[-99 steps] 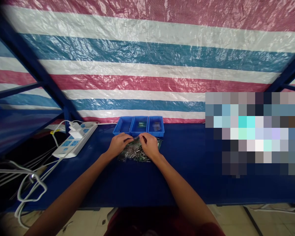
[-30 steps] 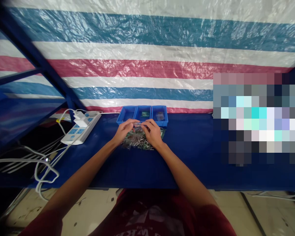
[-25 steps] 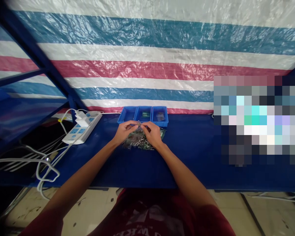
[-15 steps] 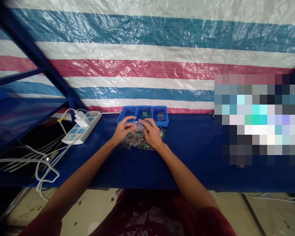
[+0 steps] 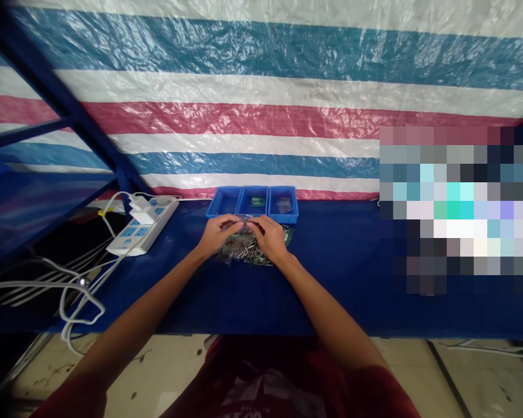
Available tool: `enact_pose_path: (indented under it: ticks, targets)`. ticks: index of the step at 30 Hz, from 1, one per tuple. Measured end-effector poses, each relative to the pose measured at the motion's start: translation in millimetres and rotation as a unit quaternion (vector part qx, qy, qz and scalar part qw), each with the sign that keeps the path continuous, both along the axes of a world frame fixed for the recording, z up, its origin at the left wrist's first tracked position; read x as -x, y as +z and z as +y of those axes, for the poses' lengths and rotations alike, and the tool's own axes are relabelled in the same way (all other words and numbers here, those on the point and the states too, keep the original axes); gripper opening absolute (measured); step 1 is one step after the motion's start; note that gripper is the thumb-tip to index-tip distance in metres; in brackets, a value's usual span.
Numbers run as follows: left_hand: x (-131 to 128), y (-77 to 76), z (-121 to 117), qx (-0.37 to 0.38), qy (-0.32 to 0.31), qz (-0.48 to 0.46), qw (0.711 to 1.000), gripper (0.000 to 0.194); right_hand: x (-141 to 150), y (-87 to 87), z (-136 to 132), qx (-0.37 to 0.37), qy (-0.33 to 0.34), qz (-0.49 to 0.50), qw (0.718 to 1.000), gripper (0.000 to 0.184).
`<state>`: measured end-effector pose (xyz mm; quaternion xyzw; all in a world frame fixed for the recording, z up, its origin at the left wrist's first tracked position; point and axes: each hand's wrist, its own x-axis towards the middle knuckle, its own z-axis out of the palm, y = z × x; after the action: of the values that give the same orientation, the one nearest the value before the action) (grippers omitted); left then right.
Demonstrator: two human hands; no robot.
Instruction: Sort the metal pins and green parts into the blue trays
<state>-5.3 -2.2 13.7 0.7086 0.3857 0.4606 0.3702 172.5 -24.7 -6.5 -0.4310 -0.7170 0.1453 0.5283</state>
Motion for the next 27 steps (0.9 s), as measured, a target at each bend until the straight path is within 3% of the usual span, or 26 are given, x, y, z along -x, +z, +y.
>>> enact_pose_path:
  ticks: [5, 9, 13, 17, 19, 23, 27]
  targets:
    - [2, -1.7, 4, 0.068, -0.02, -0.064, 0.995, 0.033, -2, 0.2, -2, -0.015, 0.019, -0.013, 1.0, 0.038]
    - [2, -4.2, 6, 0.087, -0.027, -0.077, 0.993, 0.034, -2, -0.9, -1, -0.051, -0.008, -0.052, 0.997, 0.026]
    - [1, -3.8, 4, -0.015, 0.004, -0.041, 0.999, 0.042, -2, -0.7, 1, -0.059, -0.042, -0.022, 0.997, 0.024]
    - [0, -2.0, -3, -0.148, 0.011, 0.066, 0.987, 0.031, -2, -0.9, 2, -0.043, -0.014, -0.017, 0.999, 0.025]
    - [-1, -2.3, -5, -0.167, 0.025, 0.078, 0.983, 0.028, -1, -1.3, 1, -0.03, 0.0, -0.02, 0.999, 0.024]
    - [-2, -1.7, -5, -0.088, 0.042, -0.003, 0.995, 0.029, 2, -0.9, -2, -0.013, 0.006, -0.015, 1.0, 0.031]
    - [0, 2.5, -2, 0.016, 0.012, -0.092, 0.996, 0.039, 2, -1.0, -2, -0.035, 0.005, -0.033, 0.999, 0.035]
